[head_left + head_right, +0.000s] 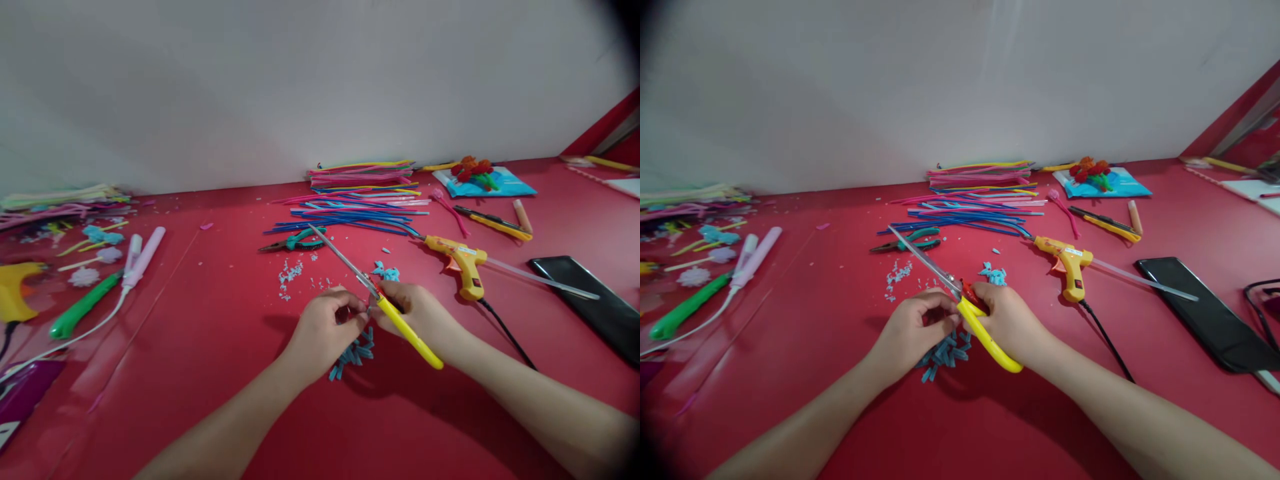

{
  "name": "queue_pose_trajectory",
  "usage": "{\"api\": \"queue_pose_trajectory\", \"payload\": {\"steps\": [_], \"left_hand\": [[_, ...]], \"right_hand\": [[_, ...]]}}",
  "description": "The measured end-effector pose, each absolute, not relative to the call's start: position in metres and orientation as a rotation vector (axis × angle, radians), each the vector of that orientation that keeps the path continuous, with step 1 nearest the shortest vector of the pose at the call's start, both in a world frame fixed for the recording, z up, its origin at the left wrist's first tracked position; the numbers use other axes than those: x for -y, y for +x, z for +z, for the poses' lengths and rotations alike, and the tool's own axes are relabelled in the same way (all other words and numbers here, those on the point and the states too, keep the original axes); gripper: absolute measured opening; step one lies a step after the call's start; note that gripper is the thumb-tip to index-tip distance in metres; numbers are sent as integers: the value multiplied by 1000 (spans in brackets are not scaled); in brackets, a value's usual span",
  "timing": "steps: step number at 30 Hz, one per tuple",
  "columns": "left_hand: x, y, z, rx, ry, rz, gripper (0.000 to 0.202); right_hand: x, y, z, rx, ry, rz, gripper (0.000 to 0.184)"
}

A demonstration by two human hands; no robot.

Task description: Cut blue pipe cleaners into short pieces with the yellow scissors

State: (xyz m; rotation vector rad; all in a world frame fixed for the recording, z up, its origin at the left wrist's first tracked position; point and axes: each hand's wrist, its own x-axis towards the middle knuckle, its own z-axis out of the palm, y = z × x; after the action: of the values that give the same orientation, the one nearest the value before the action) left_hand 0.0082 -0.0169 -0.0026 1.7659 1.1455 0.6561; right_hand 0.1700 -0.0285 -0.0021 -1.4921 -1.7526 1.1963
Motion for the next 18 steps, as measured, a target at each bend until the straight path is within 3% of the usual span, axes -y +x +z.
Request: {"api": "queue_pose_trajectory", "payload": {"steps": [3,9,18], "left_hand": [[14,7,-3,-1129,1532,718,10],[1,-1,-2,-1121,1027,1034,18],[-1,-7,2,-940,852,1251,10]], "right_hand": [[29,174,-2,1788,-1515,1110,14],[28,180,2,2082,-1749,633,24],[33,176,-4,2404,-1757,242,39]]}}
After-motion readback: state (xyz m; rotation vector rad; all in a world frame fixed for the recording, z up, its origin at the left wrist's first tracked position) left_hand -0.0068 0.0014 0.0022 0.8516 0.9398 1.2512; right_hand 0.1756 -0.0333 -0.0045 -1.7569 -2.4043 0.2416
